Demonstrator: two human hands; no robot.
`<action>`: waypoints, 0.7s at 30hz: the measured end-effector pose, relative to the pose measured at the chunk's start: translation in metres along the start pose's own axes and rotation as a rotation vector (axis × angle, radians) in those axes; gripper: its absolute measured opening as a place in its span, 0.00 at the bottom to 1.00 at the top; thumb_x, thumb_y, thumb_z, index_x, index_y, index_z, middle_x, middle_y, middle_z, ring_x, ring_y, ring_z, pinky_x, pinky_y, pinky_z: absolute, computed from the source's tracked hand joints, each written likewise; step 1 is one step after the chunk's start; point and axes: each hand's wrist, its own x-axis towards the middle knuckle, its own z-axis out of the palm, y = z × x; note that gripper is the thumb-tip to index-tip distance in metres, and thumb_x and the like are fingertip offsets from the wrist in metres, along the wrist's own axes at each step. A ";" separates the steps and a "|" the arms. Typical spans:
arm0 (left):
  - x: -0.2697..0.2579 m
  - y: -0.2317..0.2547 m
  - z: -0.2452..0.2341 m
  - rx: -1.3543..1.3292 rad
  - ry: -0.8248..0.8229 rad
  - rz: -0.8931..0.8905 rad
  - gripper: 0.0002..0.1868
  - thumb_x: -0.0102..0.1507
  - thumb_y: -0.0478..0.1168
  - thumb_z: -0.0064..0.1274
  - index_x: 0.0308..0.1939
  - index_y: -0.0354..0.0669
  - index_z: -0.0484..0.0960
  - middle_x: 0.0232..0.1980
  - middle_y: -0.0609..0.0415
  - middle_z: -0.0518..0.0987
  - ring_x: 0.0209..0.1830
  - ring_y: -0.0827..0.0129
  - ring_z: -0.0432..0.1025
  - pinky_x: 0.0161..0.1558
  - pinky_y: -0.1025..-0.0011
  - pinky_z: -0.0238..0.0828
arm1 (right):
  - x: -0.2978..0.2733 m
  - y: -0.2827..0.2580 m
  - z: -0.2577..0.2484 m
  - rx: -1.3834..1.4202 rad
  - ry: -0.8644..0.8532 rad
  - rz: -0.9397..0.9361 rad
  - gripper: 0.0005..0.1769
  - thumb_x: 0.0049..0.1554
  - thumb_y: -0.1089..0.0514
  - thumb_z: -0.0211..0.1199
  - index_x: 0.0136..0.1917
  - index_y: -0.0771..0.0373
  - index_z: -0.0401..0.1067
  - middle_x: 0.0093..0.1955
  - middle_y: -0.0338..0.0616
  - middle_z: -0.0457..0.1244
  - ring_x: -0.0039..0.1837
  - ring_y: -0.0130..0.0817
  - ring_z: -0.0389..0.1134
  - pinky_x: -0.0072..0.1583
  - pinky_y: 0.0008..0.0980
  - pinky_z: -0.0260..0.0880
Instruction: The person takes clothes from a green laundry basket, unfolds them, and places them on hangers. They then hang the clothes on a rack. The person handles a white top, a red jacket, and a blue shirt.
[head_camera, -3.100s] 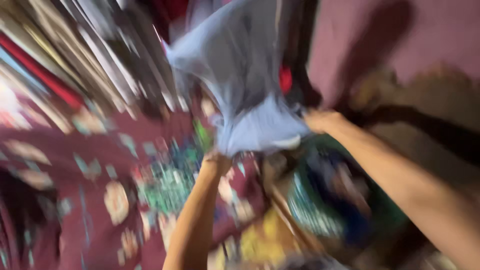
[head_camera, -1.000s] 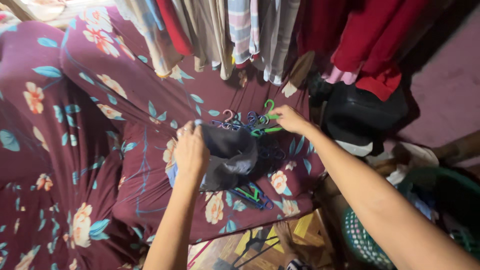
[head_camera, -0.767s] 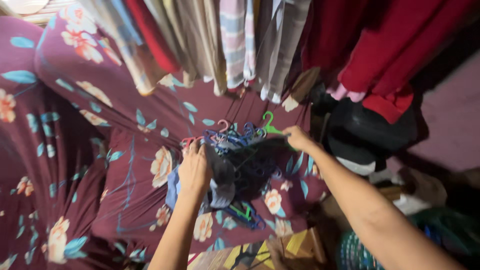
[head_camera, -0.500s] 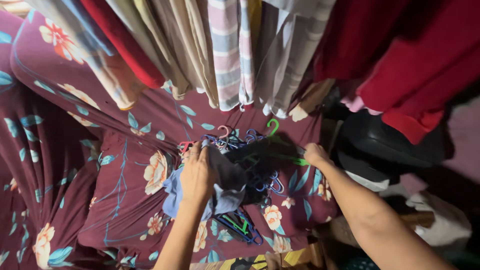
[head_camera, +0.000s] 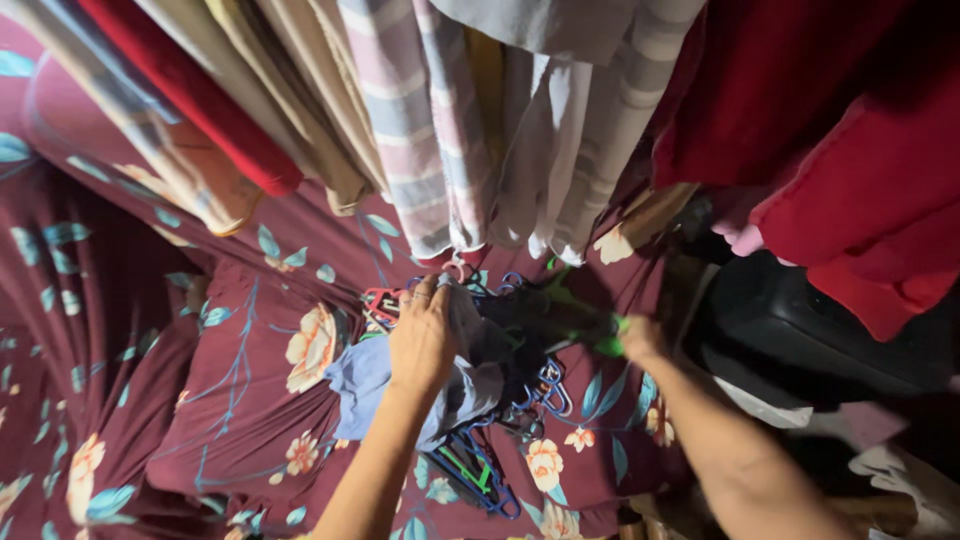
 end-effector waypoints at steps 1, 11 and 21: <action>-0.002 -0.004 -0.003 0.044 0.013 0.023 0.24 0.57 0.31 0.50 0.58 0.39 0.78 0.67 0.45 0.73 0.62 0.44 0.69 0.57 0.58 0.73 | 0.001 -0.008 -0.017 0.003 0.044 -0.077 0.11 0.56 0.55 0.63 0.52 0.52 0.80 0.53 0.56 0.70 0.57 0.57 0.73 0.58 0.52 0.73; -0.024 -0.047 -0.066 0.085 -0.012 -0.118 0.27 0.50 0.27 0.51 0.54 0.35 0.77 0.64 0.42 0.74 0.63 0.44 0.67 0.57 0.57 0.71 | -0.137 -0.079 -0.208 -0.042 0.399 -0.786 0.10 0.60 0.59 0.61 0.54 0.55 0.79 0.51 0.47 0.72 0.53 0.52 0.72 0.53 0.45 0.71; -0.071 -0.089 -0.124 0.112 0.062 -0.094 0.25 0.54 0.28 0.50 0.57 0.37 0.77 0.66 0.43 0.74 0.63 0.42 0.67 0.57 0.53 0.70 | -0.270 -0.102 -0.191 0.740 0.104 -0.740 0.12 0.61 0.65 0.63 0.57 0.70 0.78 0.50 0.46 0.73 0.51 0.28 0.73 0.56 0.25 0.72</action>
